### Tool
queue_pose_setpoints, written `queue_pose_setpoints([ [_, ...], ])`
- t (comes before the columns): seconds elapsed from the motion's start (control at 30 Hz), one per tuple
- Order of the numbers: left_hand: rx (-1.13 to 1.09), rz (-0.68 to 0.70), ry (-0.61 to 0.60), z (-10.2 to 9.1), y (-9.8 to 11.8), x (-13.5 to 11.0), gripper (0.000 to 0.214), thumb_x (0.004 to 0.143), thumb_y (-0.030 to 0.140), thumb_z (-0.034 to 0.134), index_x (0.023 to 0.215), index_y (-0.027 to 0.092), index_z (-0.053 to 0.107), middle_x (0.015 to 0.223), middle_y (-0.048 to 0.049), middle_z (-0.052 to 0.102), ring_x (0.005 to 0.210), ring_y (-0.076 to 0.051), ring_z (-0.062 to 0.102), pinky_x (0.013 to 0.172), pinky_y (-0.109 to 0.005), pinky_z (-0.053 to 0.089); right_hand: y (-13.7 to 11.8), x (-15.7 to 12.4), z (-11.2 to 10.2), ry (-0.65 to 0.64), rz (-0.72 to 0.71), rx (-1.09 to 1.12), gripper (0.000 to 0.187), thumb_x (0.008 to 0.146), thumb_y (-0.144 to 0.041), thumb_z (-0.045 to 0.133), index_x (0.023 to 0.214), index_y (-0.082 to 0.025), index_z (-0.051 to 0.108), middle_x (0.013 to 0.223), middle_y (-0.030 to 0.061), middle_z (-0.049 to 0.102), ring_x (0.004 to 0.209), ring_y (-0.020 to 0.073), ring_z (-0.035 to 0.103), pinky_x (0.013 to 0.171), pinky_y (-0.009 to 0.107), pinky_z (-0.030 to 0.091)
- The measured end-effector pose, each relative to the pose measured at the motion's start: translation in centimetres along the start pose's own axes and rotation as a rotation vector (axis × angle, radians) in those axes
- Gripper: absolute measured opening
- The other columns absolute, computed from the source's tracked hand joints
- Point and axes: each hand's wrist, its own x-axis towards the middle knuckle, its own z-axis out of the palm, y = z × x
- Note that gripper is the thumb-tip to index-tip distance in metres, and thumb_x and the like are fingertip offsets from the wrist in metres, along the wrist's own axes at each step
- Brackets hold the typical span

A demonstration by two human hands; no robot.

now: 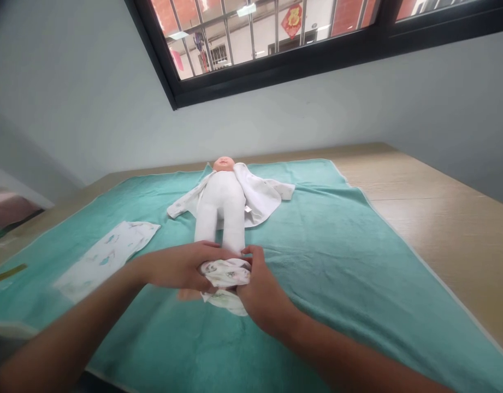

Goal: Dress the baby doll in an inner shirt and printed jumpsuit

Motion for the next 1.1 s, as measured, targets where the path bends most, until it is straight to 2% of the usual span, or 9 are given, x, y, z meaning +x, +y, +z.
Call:
queue_pose_setpoints([
  [0.17, -0.007, 0.039, -0.039, -0.4, -0.1, 0.0, 0.058, 0.079, 0.023, 0.064, 0.135, 0.034, 0.051, 0.126, -0.0021, 0.061, 0.113, -0.028, 0.056, 0.083, -0.033, 0.047, 0.5, 0.3, 0.0, 0.013, -0.024, 0.050, 0.057, 0.074, -0.029, 0.070, 0.119, -0.029, 0.035, 0.109, 0.0040, 0.064, 0.083, 0.0209, 0.066, 0.068, 0.032, 0.051],
  [0.37, -0.059, 0.132, -0.073, -0.5, -0.6, 0.1, 0.059, 0.080, 0.019, 0.062, 0.136, 0.032, 0.050, 0.130, -0.0028, 0.059, 0.114, -0.026, 0.056, 0.088, -0.033, 0.046, 0.7, 0.3, 0.2, 0.028, -0.053, 0.059, 0.057, 0.074, -0.031, 0.072, 0.118, -0.030, 0.035, 0.110, 0.0032, 0.063, 0.088, 0.0215, 0.066, 0.071, 0.033, 0.053],
  [0.53, -0.052, 0.146, -0.020, -0.1, -1.1, 0.5, 0.057, 0.076, 0.018, 0.064, 0.131, 0.030, 0.055, 0.126, -0.0023, 0.061, 0.112, -0.026, 0.057, 0.090, -0.034, 0.045, 0.3, -0.1, 0.2, 0.055, -0.030, 0.018, 0.057, 0.074, -0.026, 0.070, 0.119, -0.029, 0.034, 0.115, 0.0040, 0.059, 0.092, 0.0211, 0.065, 0.075, 0.034, 0.053],
  [0.77, -0.045, 0.152, 0.021, 0.5, -1.2, 0.8, 0.052, 0.073, 0.018, 0.062, 0.124, 0.028, 0.060, 0.115, -0.0006, 0.066, 0.100, -0.024, 0.062, 0.082, -0.031, 0.047, 0.0, -0.3, 0.3, 0.033, 0.018, 0.028, 0.058, 0.075, -0.025, 0.068, 0.120, -0.030, 0.032, 0.116, 0.0043, 0.057, 0.090, 0.0214, 0.065, 0.069, 0.033, 0.054],
  [0.93, 0.018, 0.123, 0.067, 1.0, -1.4, 0.9, 0.059, 0.072, 0.021, 0.062, 0.129, 0.032, 0.056, 0.118, 0.0010, 0.066, 0.112, -0.029, 0.056, 0.092, -0.036, 0.044, 0.0, -0.1, 0.5, 0.044, 0.019, 0.086, 0.063, 0.071, -0.028, 0.073, 0.119, -0.030, 0.032, 0.113, 0.0043, 0.059, 0.088, 0.0217, 0.066, 0.068, 0.033, 0.054],
  [1.1, 0.033, 0.088, 0.041, 0.8, -1.8, 0.7, 0.065, 0.072, 0.022, 0.061, 0.135, 0.033, 0.051, 0.124, 0.0009, 0.063, 0.117, -0.030, 0.053, 0.095, -0.037, 0.044, 0.2, 0.1, 0.6, 0.007, -0.012, 0.116, 0.068, 0.068, -0.027, 0.076, 0.118, -0.029, 0.031, 0.110, 0.0039, 0.061, 0.087, 0.0201, 0.066, 0.070, 0.032, 0.054],
])
